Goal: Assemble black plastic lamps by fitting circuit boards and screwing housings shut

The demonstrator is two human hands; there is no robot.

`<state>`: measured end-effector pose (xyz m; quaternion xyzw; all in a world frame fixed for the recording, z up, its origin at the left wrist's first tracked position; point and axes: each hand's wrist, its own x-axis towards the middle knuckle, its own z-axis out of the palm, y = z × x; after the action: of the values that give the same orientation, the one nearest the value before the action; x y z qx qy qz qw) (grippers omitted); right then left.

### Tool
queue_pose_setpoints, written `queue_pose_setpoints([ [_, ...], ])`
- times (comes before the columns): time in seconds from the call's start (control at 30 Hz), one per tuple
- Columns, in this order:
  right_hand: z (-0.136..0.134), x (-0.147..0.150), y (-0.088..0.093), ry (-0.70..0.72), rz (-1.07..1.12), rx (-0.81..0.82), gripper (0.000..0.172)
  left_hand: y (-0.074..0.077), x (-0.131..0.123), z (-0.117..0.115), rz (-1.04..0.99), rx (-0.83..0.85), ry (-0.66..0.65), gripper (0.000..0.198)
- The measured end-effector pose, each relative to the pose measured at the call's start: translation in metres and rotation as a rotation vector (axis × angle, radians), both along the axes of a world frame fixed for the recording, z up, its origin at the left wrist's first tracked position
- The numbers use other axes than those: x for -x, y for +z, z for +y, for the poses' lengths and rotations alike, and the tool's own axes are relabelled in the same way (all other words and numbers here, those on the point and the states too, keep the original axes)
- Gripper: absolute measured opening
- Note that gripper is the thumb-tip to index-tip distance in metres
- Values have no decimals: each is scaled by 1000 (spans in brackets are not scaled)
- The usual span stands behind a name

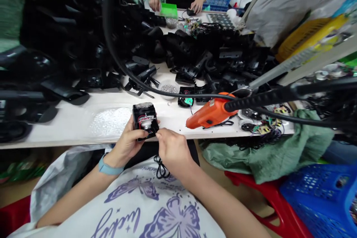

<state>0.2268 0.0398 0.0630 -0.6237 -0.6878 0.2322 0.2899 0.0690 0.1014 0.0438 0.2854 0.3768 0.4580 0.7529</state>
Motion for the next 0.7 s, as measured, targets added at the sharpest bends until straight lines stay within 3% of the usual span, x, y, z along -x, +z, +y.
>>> queue_pose_setpoints([
  [0.13,4,4,3,27,-178,58,23,-2,-4,-3,-20,-22,12,103],
  [0.23,1,11,6,102,-423,56,19,-5,-8,-6,-42,-9,49,90],
  [0.4,-10,17,17,281,-715,119,35,-11,-10,-7,-103,131,34,64],
  [0.53,-6,7,23,274,-584,212,31,-15,-5,-4,-144,139,33,66],
  [0.7,7,-14,18,153,-123,85,19,-18,7,4,-116,172,-73,61],
])
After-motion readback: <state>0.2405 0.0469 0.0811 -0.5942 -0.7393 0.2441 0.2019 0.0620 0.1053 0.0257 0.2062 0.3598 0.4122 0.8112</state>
